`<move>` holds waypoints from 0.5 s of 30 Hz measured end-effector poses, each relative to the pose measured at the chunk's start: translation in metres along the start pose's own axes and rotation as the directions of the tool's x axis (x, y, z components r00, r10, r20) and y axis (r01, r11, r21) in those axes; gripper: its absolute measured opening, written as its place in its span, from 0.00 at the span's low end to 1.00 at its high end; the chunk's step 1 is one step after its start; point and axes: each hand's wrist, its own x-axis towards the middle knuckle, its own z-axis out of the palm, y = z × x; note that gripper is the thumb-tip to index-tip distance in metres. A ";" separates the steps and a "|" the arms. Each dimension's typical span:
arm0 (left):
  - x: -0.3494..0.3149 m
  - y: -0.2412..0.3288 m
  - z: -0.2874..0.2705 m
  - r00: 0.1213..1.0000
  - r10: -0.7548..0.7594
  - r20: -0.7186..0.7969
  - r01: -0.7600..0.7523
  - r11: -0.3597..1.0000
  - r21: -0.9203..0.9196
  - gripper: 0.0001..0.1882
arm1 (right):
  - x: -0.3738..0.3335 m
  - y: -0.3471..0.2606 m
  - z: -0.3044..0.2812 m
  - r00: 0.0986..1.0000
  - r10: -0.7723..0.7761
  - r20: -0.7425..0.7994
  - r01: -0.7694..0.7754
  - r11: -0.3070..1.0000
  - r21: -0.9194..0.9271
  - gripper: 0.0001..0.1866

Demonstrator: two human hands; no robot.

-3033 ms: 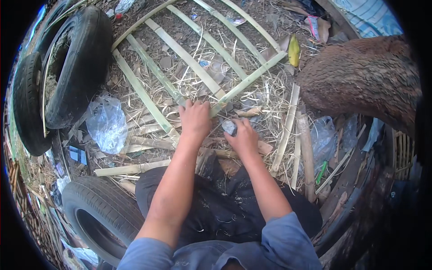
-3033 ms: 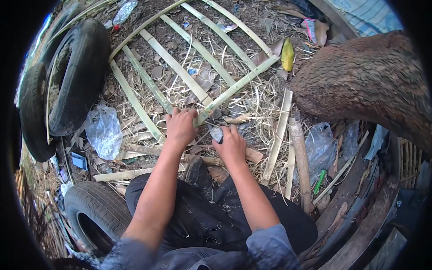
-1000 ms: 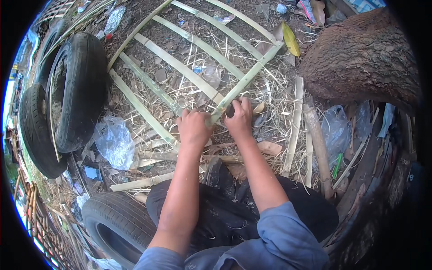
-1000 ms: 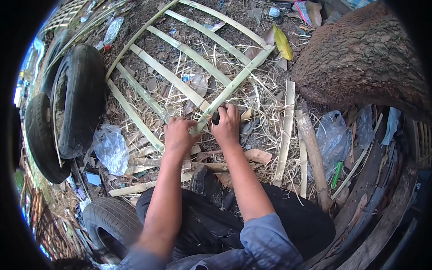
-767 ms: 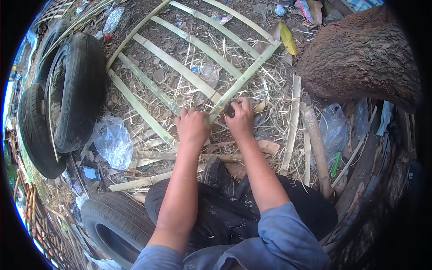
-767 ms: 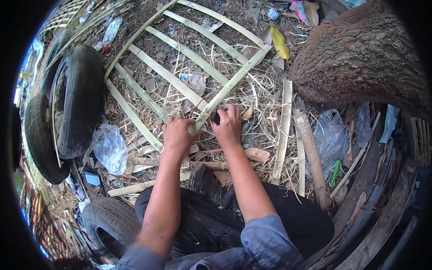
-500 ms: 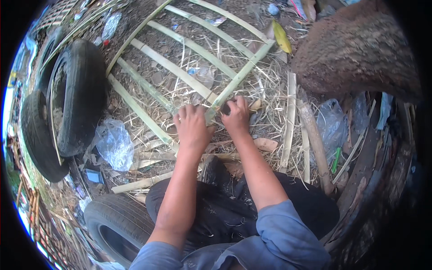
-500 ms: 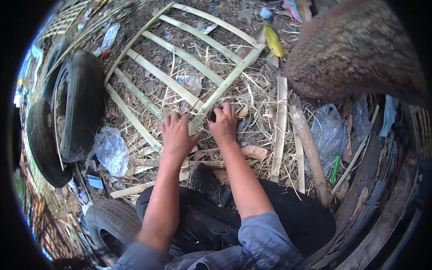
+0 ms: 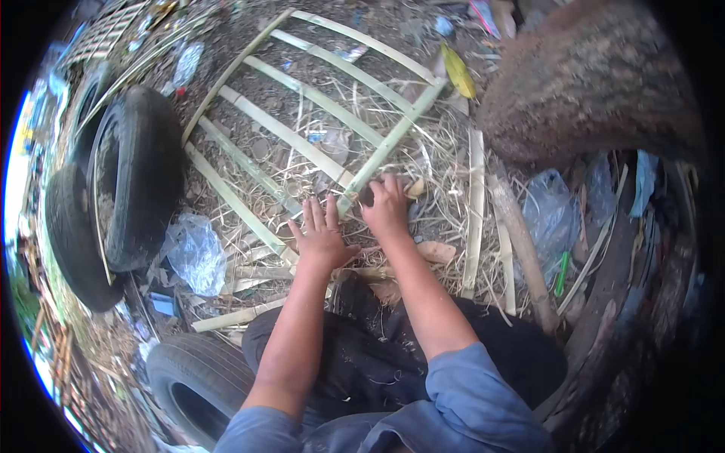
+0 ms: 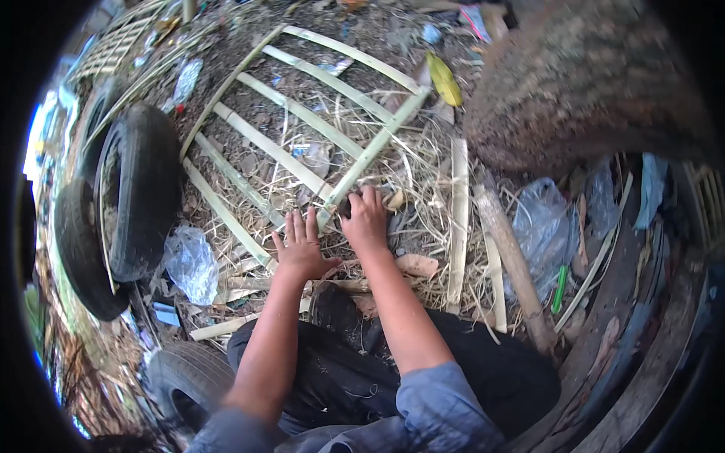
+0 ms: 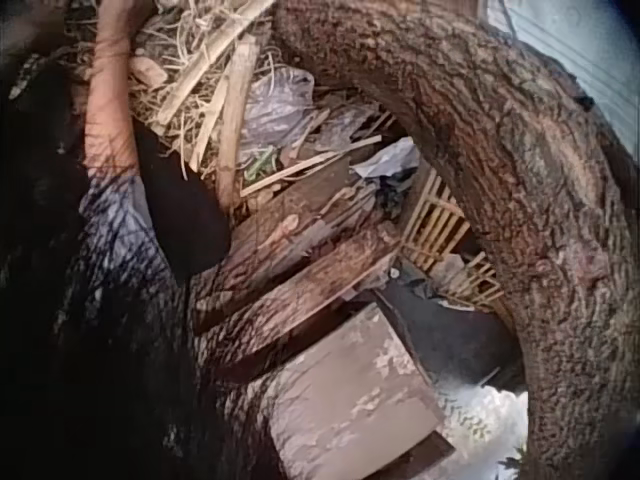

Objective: The person constructs a bamboo grid by placing bamboo strips across a frame and striking them with a bamboo section to secure the joints.

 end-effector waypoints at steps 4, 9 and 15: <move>-0.008 -0.003 -0.011 1.000 -0.011 0.015 0.010 1.000 0.006 0.69 | -0.010 -0.030 -0.050 0.995 -0.084 0.051 0.075 0.983 0.169 0.22; -0.012 -0.007 -0.003 0.999 -0.038 -0.030 0.038 0.999 0.028 0.67 | -0.041 -0.014 -0.190 0.976 -0.152 0.154 0.158 0.987 -0.030 0.15; -0.002 0.003 0.010 0.996 -0.043 -0.082 0.048 0.997 0.057 0.52 | -0.166 0.158 -0.337 0.916 0.299 0.269 -0.079 0.790 -0.609 0.28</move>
